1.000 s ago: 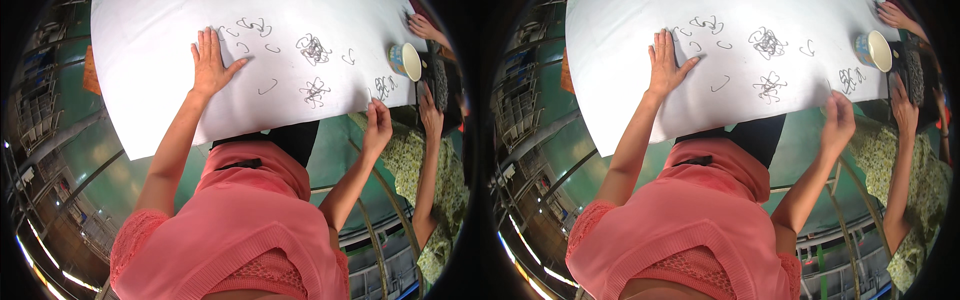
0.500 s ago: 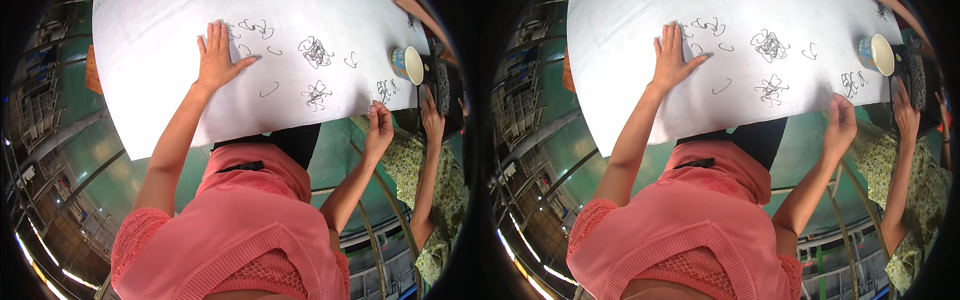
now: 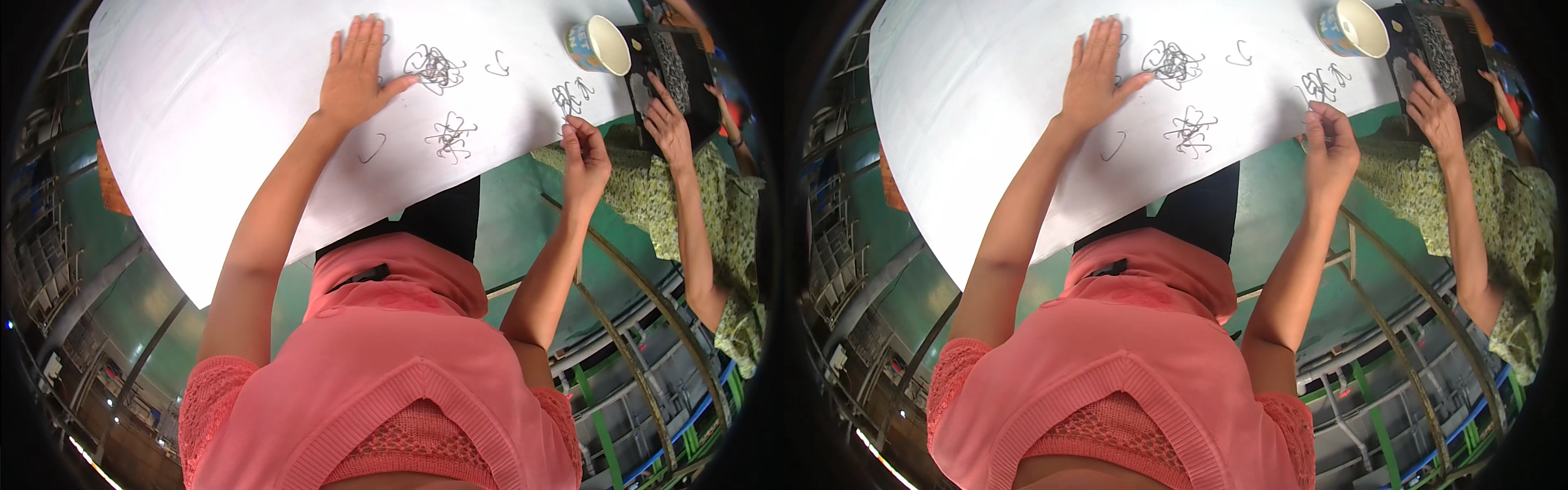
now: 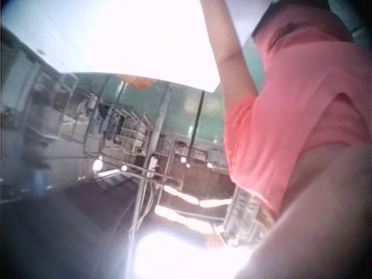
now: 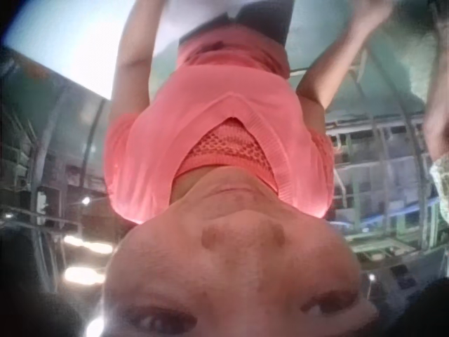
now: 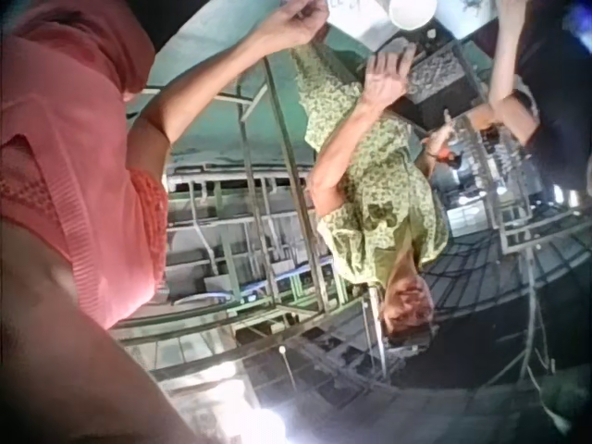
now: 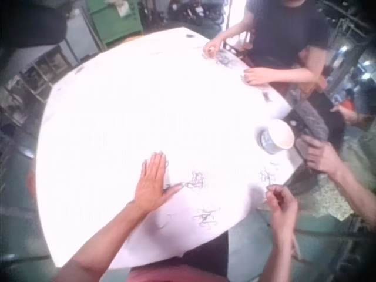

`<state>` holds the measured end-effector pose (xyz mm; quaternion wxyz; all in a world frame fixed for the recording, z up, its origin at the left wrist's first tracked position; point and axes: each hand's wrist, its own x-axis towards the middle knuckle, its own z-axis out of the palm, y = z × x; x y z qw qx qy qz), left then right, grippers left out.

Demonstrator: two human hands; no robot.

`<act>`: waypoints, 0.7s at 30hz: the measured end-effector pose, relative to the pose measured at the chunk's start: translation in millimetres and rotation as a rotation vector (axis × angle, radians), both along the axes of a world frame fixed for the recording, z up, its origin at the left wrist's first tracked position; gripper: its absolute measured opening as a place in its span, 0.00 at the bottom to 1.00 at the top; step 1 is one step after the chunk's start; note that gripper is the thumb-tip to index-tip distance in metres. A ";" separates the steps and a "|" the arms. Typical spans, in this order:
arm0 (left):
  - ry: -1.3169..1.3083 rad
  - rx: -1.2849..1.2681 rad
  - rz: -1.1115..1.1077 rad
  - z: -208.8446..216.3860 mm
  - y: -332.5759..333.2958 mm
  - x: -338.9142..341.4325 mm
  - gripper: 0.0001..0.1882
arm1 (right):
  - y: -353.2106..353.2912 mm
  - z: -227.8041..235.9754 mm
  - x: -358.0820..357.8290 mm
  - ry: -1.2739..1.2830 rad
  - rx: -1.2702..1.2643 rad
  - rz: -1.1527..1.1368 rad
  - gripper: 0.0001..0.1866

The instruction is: The person walks to a table and begins sorting a large pile of metal paperclips by hand. They separate the clips into smaller piles and then gather them into a container.

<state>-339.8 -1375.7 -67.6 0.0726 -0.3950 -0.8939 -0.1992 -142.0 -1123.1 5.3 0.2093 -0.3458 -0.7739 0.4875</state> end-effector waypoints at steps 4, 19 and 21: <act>-0.034 0.074 -0.156 -3.4 45.7 8.7 0.48 | -6.2 -2.3 8.4 -0.028 -0.010 -0.033 0.08; 0.014 0.085 -0.025 -48.1 190.0 -50.1 0.25 | 13.7 -9.0 29.3 -0.077 0.131 -0.140 0.08; -0.005 0.073 -0.023 -50.8 181.9 -78.6 0.24 | 29.0 -15.0 20.9 -0.117 0.175 -0.138 0.08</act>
